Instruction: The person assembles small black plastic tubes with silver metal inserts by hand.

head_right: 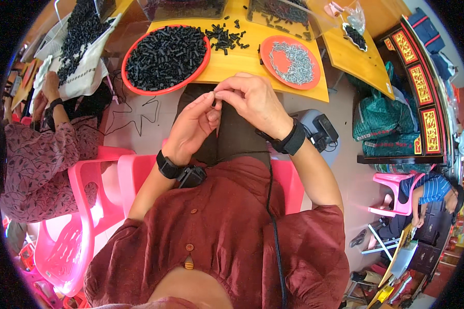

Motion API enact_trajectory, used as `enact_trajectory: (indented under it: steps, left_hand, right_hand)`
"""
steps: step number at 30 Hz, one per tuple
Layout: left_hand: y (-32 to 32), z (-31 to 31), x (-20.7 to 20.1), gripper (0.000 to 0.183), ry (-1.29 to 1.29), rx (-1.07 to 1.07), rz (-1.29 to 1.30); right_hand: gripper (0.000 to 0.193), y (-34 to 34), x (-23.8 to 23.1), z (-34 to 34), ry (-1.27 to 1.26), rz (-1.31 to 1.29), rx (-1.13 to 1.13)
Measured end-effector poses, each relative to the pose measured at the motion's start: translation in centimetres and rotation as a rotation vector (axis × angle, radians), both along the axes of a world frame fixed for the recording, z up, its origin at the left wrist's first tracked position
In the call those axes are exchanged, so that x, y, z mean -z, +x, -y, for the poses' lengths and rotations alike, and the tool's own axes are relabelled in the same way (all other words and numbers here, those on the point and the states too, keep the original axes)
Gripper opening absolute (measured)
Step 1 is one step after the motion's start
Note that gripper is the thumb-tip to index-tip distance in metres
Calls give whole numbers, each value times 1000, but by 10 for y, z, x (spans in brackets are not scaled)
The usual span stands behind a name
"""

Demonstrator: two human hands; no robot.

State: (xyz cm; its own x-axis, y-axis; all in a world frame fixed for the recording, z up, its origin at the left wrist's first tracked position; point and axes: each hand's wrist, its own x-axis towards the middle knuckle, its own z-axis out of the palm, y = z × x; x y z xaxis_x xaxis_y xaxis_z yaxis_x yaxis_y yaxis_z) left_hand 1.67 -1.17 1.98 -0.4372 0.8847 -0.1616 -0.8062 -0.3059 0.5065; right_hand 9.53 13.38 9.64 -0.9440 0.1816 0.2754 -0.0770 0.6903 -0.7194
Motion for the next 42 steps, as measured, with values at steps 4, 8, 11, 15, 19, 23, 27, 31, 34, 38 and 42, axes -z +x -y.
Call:
enact_trajectory:
  steps: [4, 8, 11, 15, 19, 23, 27, 31, 34, 38, 42]
  left_hand:
    - [2, 0, -8, 14, -3, -71, 28]
    - [1, -1, -6, 16, 2, -132, 87]
    - [-3, 0, 0, 21, 65, -97, 110]
    - [-1, -1, -7, 19, 78, -64, 70]
    - [1, 1, -8, 16, 36, -72, 20]
    - [1, 1, -7, 15, 38, -84, -26]
    - [0, 1, -7, 14, -17, -88, -72]
    - [1, 1, -9, 13, -48, -103, -104]
    - [0, 0, -5, 13, -38, -111, -115]
    - [-1, -1, -4, 14, -46, -139, -140]
    - [0, -3, -3, 16, -11, -128, -117]
  right_hand:
    - [10, 2, -1, 5, -4, -51, 62]
    - [9, 11, -1, 12, -76, -45, 116]
    - [10, 17, 0, 14, -78, -18, 146]
    - [9, 19, 2, 12, -80, -104, 180]
    - [9, 17, -1, 12, -17, -117, 197]
    - [8, 18, -4, 13, 18, -112, 158]
    - [8, 18, -2, 11, 113, -126, 104]
    - [9, 18, -3, 11, 171, -135, 91]
    - [7, 15, -1, 15, 153, -153, 98]
    - [8, 13, -1, 17, 205, -181, 34]
    - [10, 13, 3, 18, 238, -231, 56]
